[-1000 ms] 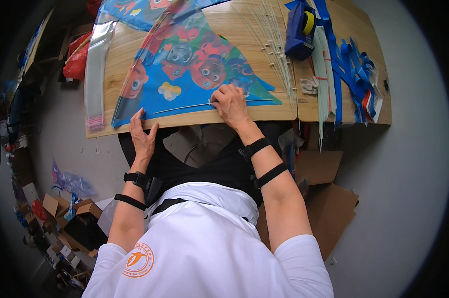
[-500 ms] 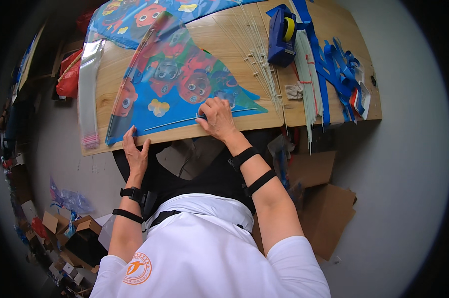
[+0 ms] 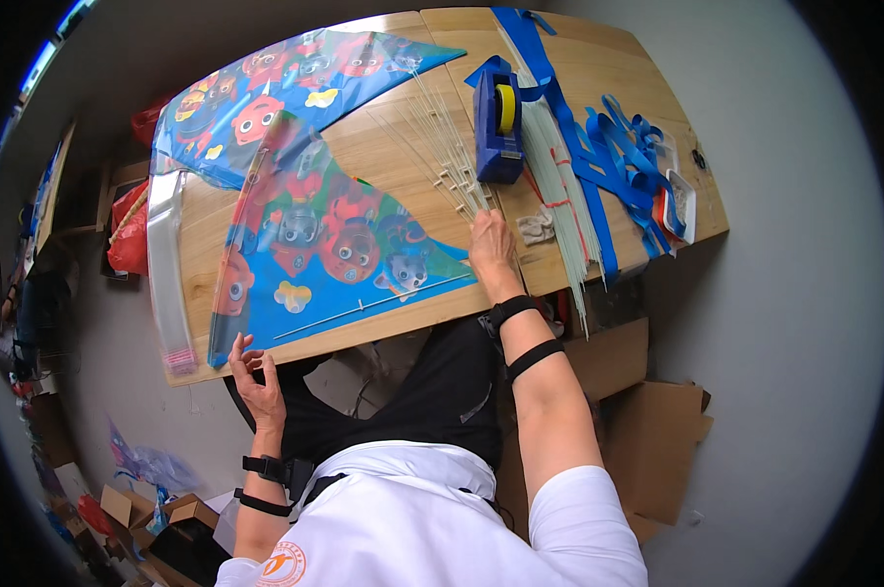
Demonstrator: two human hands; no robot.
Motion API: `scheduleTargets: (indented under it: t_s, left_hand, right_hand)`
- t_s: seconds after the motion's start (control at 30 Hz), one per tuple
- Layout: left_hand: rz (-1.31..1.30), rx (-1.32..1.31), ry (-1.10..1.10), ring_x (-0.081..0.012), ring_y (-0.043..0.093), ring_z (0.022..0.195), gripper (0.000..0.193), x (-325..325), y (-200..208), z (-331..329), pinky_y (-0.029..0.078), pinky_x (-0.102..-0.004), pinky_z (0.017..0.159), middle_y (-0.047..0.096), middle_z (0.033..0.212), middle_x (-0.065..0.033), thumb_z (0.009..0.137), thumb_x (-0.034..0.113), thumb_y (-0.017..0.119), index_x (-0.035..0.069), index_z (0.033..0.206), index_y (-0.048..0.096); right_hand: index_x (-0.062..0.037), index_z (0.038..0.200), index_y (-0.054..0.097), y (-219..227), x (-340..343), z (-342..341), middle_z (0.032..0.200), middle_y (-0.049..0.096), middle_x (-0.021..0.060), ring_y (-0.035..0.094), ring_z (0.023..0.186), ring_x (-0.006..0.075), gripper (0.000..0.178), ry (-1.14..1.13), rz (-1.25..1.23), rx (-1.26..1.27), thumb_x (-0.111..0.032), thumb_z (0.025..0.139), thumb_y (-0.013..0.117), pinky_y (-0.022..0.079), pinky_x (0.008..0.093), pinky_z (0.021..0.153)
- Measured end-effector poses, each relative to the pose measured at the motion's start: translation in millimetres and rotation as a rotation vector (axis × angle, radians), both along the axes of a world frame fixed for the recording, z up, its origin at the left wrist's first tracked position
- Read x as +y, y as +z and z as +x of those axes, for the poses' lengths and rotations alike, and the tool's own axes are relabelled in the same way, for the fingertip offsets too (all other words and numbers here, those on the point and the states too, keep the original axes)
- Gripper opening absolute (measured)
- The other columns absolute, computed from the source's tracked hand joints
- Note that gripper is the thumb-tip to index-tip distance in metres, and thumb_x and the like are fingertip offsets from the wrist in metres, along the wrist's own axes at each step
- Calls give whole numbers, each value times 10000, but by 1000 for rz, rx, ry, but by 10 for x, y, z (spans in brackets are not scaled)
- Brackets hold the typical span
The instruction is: Assembling a toy kite by attaching plastic rods, aligning material boundaries, and securing parts with adhesive tape.
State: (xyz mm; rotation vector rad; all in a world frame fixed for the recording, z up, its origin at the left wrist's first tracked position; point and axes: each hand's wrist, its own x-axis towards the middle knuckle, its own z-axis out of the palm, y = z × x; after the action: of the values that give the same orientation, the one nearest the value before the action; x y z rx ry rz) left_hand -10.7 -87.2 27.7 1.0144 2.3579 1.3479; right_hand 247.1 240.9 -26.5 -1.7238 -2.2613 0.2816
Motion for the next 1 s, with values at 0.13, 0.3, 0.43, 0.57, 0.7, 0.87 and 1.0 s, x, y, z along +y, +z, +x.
scheduleTargets:
  t_s: [0.13, 0.3, 0.43, 0.57, 0.7, 0.87, 1.0]
  left_hand:
    - [69, -60, -184, -163, 540, 887, 512, 338, 240, 236, 448, -301, 805, 541, 1201, -103, 865, 27, 590, 39, 1352, 431]
    - [-71, -412, -539, -68, 539, 795, 312, 767, 396, 644, 457, -213, 723, 599, 1084, -30, 931, 54, 565, 40, 1243, 549]
    - [-101, -814, -642, -56, 534, 783, 292, 1118, 374, 1166, 452, -203, 711, 616, 1114, -14, 980, 189, 544, 51, 1237, 561]
    - [-131, -1012, -623, -38, 522, 757, 373, 1437, 438, 1543, 445, -191, 664, 615, 1108, -29, 972, 226, 567, 3, 1269, 530]
    - [-204, -1053, -606, -53, 547, 693, 267, 1396, 291, 1896, 431, -195, 605, 643, 857, -4, 916, 196, 650, 22, 1117, 630]
    - [-221, -1094, -542, -57, 541, 663, 203, 1302, 251, 2179, 435, -202, 588, 639, 800, -6, 917, 171, 646, 9, 1035, 671]
    - [-215, -1086, -555, -55, 547, 676, 211, 1261, 276, 2240, 454, -198, 607, 636, 796, -3, 926, 182, 636, 9, 1042, 668]
  right_hand:
    - [-6, 838, 585, -114, 150, 47, 915, 598, 190, 604, 819, 413, 112, -12, 29, -17, -104, 816, 634, 485, 485, 693]
    - [8, 864, 564, 563, -155, 60, 873, 621, 222, 614, 822, 401, 102, 113, 51, 123, -94, 863, 569, 493, 468, 719]
    - [3, 879, 555, 810, -592, 346, 776, 620, 102, 593, 681, 217, 124, 90, -234, 672, -116, 897, 587, 477, 343, 623]
    - [-10, 897, 554, 902, -1317, 594, 735, 579, -3, 497, 590, 44, 128, -10, -576, 1069, -127, 933, 592, 414, 200, 525]
    - [-8, 916, 559, 855, -1901, 661, 739, 609, 13, 473, 559, 38, 149, -256, -736, 1278, -149, 948, 598, 371, 183, 489]
    - [5, 901, 566, 746, -2085, 830, 723, 618, 26, 479, 552, 39, 152, -417, -724, 1319, -136, 935, 612, 371, 185, 482]
    - [11, 907, 569, 736, -2103, 933, 724, 619, 30, 490, 559, 40, 148, -388, -724, 1277, -128, 933, 611, 374, 188, 481]
